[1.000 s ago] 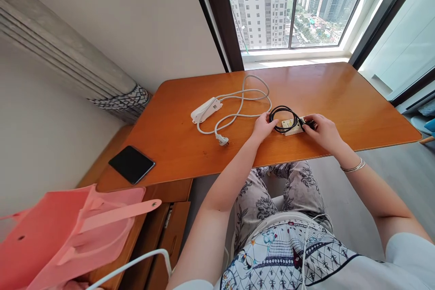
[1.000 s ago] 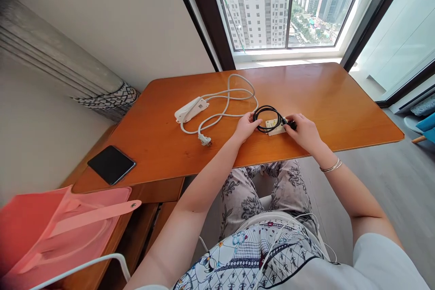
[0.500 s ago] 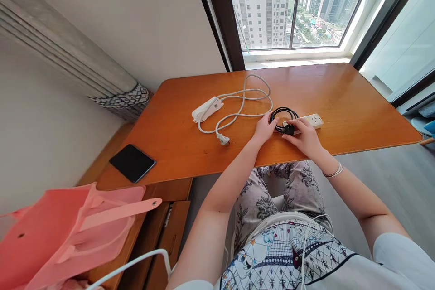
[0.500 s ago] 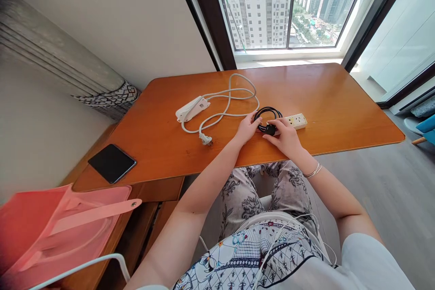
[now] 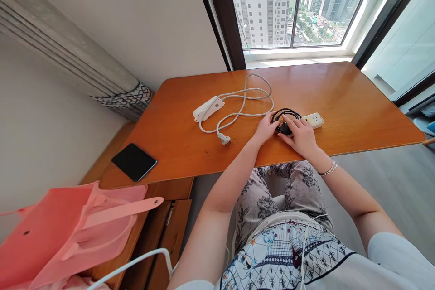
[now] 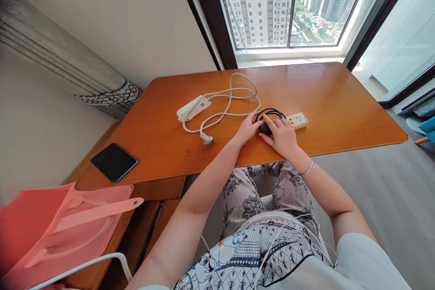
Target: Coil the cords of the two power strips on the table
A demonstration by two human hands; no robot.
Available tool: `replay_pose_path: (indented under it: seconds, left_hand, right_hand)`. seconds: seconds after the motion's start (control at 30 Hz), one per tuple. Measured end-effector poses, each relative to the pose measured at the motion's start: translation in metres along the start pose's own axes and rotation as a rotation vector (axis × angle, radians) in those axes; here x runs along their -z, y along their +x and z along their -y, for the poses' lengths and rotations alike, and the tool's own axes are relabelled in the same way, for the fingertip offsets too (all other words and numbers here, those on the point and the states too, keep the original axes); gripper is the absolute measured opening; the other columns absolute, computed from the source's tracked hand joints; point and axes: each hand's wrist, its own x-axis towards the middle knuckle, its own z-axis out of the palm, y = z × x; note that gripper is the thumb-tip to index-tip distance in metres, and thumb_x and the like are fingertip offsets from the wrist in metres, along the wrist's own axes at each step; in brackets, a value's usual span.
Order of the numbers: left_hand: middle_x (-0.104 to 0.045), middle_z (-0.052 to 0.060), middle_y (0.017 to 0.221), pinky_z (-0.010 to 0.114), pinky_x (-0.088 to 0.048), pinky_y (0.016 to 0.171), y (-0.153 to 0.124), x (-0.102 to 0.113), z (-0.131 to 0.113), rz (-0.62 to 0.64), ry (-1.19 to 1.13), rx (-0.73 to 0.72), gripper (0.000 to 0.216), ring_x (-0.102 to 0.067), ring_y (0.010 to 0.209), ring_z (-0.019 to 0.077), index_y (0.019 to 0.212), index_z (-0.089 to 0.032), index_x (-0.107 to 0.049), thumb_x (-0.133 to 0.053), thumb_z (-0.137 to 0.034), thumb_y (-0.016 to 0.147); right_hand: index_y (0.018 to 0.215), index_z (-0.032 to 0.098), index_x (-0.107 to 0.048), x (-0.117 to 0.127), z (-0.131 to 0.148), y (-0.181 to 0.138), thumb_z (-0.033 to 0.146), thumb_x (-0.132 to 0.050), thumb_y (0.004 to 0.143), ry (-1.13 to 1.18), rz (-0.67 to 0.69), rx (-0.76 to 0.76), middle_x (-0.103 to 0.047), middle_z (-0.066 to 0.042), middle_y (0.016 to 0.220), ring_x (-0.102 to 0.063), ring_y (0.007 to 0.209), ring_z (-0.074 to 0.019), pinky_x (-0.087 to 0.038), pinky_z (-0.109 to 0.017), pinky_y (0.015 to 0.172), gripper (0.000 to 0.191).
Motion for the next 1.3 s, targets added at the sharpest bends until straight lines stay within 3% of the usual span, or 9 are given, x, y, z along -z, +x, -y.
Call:
replay_pose_path:
  seconds: [0.3,0.5,0.67,0.83,0.93,1.03,1.13,1.3]
  left_hand:
    - [-0.076,0.011,0.110,0.028,-0.061,0.069,-0.002,-0.001,-0.005,0.029,0.052,0.019,0.041,-0.071,0.085,0.0192,0.124,-0.013,-0.066,-0.065,-0.011,0.084]
    - [-0.074,0.008,0.102,0.025,-0.058,0.066,-0.004,-0.003,-0.008,-0.002,0.024,0.035,0.036,-0.069,0.076,0.0152,0.118,-0.012,-0.068,-0.061,-0.006,0.083]
    - [-0.074,0.011,0.108,0.031,-0.062,0.074,-0.003,0.000,-0.010,-0.049,0.010,0.107,0.055,-0.072,0.083,0.0180,0.137,-0.011,-0.059,-0.066,-0.008,0.082]
    - [-0.075,0.012,0.111,0.037,-0.064,0.082,-0.005,0.002,-0.010,-0.042,-0.008,0.118,0.071,-0.073,0.089,0.0214,0.147,-0.012,-0.052,-0.073,-0.009,0.079]
    - [-0.076,0.009,0.106,0.037,-0.063,0.085,-0.008,0.003,-0.012,-0.027,-0.071,0.121,0.061,-0.073,0.090,0.0210,0.135,-0.013,-0.060,-0.075,-0.008,0.077]
    - [-0.075,0.005,0.093,0.036,-0.062,0.083,-0.008,0.006,-0.016,0.008,-0.139,0.160,0.033,-0.073,0.080,0.0175,0.112,-0.014,-0.067,-0.071,-0.009,0.079]
    - [-0.071,0.002,0.076,0.035,-0.062,0.081,-0.007,0.011,-0.021,0.027,-0.194,0.253,0.008,-0.071,0.067,0.0153,0.092,-0.015,-0.063,-0.064,-0.011,0.084]
    - [-0.070,0.001,0.072,0.034,-0.061,0.084,-0.009,0.017,-0.027,0.095,-0.302,0.334,0.013,-0.075,0.071,0.0160,0.088,-0.016,-0.060,-0.058,-0.004,0.082]
  right_hand:
    - [0.139,0.021,-0.059,-0.002,-0.012,-0.014,0.045,-0.058,0.097,0.258,-0.143,0.054,-0.068,-0.015,0.124,-0.063,0.115,-0.0317,-0.050,-0.051,0.103,0.048]
    - [0.135,0.024,-0.062,0.005,-0.018,-0.012,0.040,-0.062,0.095,0.336,-0.126,0.066,-0.067,-0.014,0.125,-0.063,0.115,-0.0310,-0.051,-0.052,0.102,0.043]
    - [0.138,0.021,-0.057,0.006,-0.030,-0.011,0.033,-0.061,0.092,0.372,-0.124,0.025,-0.067,-0.015,0.127,-0.062,0.118,-0.0324,-0.050,-0.054,0.105,0.048]
    - [0.152,0.020,-0.040,0.006,-0.034,-0.014,0.032,-0.058,0.093,0.406,-0.113,-0.014,-0.067,-0.017,0.132,-0.062,0.123,-0.0326,-0.046,-0.055,0.109,0.063]
    - [0.155,0.017,-0.034,0.007,-0.034,-0.016,0.033,-0.058,0.093,0.414,-0.123,-0.039,-0.066,-0.019,0.134,-0.062,0.124,-0.0313,-0.048,-0.053,0.109,0.068]
    - [0.156,0.017,-0.034,0.008,-0.034,-0.017,0.033,-0.057,0.093,0.411,-0.112,-0.057,-0.066,-0.019,0.133,-0.063,0.124,-0.0311,-0.048,-0.053,0.108,0.068]
    - [0.156,0.017,-0.035,0.009,-0.036,-0.017,0.031,-0.054,0.094,0.421,-0.098,-0.056,-0.068,-0.018,0.132,-0.063,0.125,-0.0309,-0.048,-0.053,0.108,0.066]
    - [0.157,0.014,-0.035,0.009,-0.041,-0.017,0.034,-0.048,0.097,0.361,-0.063,-0.042,-0.063,-0.021,0.139,-0.059,0.130,-0.0323,-0.044,-0.055,0.112,0.065]
